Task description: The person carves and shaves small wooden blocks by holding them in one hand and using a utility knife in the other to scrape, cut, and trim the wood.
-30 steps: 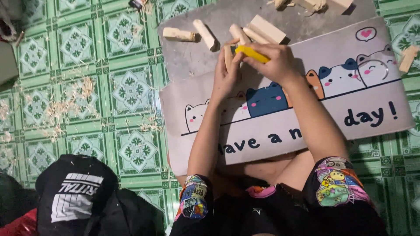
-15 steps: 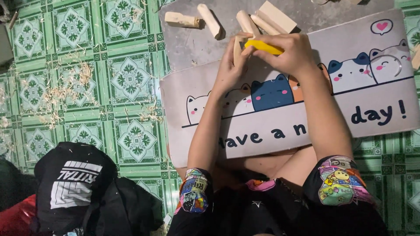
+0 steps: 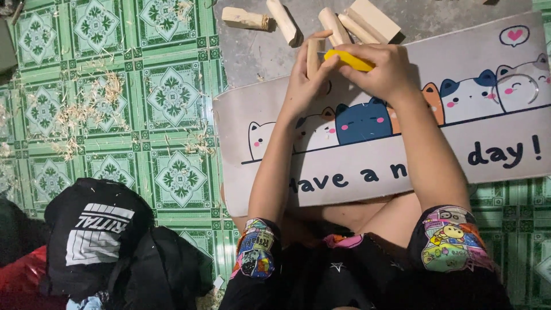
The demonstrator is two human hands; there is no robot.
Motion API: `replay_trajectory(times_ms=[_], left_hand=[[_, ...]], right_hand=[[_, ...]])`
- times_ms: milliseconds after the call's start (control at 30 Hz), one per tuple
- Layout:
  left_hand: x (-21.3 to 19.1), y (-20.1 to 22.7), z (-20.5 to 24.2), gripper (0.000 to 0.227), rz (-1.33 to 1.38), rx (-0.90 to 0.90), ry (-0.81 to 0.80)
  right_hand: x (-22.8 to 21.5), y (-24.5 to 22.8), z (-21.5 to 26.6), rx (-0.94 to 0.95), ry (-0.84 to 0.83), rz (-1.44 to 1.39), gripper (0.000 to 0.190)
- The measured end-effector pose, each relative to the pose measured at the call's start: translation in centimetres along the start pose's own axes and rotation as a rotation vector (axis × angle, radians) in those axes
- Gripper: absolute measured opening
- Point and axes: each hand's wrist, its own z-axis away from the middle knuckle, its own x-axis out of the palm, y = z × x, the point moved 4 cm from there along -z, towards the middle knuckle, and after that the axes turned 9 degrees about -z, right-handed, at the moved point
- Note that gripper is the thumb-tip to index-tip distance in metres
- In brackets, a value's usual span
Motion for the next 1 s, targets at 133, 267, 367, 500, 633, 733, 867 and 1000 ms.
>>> replay_trajectory(times_ms=[133,267,367,500,633,733,867,1000], left_hand=[[-0.1,0.0,0.1,0.053,0.043,-0.035,-0.141],[0.0,0.0,0.4,0.058,0.033,-0.15,-0.157],[0.1,-0.2,0.4,0.059,0.007,-0.123,-0.113],[0.6,1.6,0.4,0.04,0.069,-0.033,-0.089],[0.6,1.8,0.1,0.035,0.131,-0.024,0.0],[0.3,-0.4,0.1,0.043,0.063,0.007,-0.007],[0.0,-2.3,0.3,0.061,0.015,0.004,-0.076],[0.3,-0.9,0.2,0.056,0.015,0.012,-0.111]], right_hand=[[-0.3,0.1,0.2,-0.041,-0.019,-0.021,0.029],[-0.5,0.2,0.1,-0.052,-0.031,0.023,0.029],[-0.3,0.2,0.2,-0.09,0.008,0.067,0.028],[0.1,0.0,0.3,-0.1,0.014,0.053,0.028],[0.9,0.9,0.4,-0.067,0.094,-0.042,0.031],[0.3,1.1,0.5,-0.041,0.07,-0.057,0.034],[-0.2,1.0,0.4,-0.016,0.011,-0.008,0.031],[-0.3,0.6,0.7,-0.046,-0.023,-0.054,0.033]])
